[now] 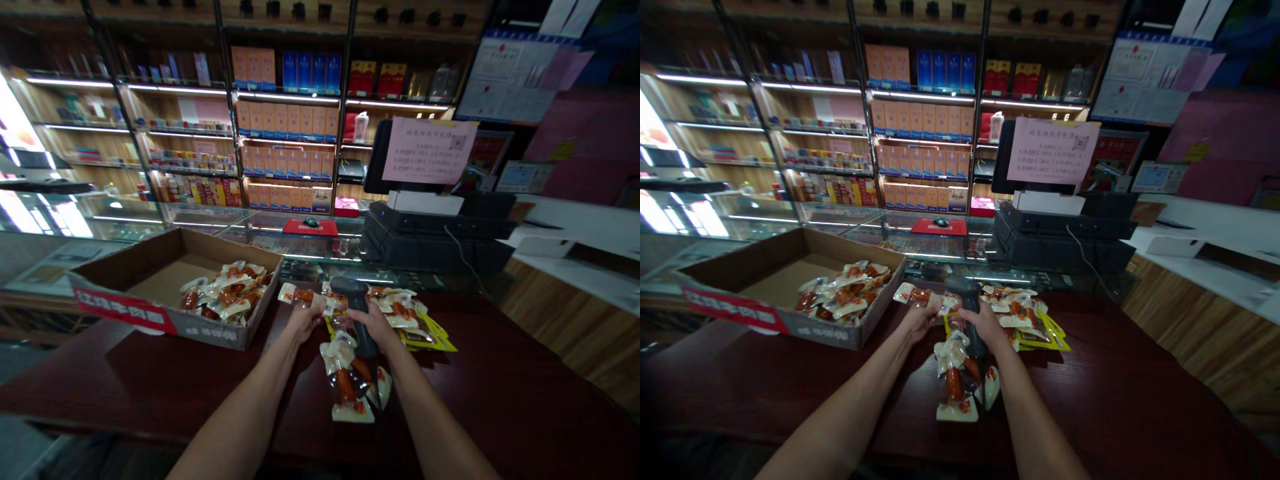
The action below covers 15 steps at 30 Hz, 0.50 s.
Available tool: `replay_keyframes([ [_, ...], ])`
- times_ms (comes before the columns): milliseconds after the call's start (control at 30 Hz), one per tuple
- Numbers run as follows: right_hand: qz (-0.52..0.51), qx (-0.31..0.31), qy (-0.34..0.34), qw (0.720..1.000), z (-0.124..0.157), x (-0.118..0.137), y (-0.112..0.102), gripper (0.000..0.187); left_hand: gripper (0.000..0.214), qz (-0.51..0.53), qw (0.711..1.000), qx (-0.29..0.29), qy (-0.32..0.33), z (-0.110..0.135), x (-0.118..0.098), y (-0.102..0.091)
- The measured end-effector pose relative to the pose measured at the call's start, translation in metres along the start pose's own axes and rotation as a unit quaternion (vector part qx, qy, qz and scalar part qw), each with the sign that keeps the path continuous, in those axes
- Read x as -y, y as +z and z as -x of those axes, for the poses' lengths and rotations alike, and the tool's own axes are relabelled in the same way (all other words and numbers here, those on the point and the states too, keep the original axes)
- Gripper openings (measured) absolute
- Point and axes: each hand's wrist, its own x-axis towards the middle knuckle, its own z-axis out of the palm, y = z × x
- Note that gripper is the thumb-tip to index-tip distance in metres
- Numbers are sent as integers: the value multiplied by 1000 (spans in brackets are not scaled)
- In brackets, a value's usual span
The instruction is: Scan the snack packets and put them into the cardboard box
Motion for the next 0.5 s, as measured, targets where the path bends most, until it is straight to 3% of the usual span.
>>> replay_keyframes([
  [100,0,22,43,999,13,2,-8,30,30,-9,996,-60,67,-7,-1,-5],
  [233,7,24,52,998,28,-8,-18,30,39,-4,988,-123,95,-15,2,-8],
  [500,-56,85,33,994,32,-24,-16,32,34,36,987,-94,128,-16,5,-5],
])
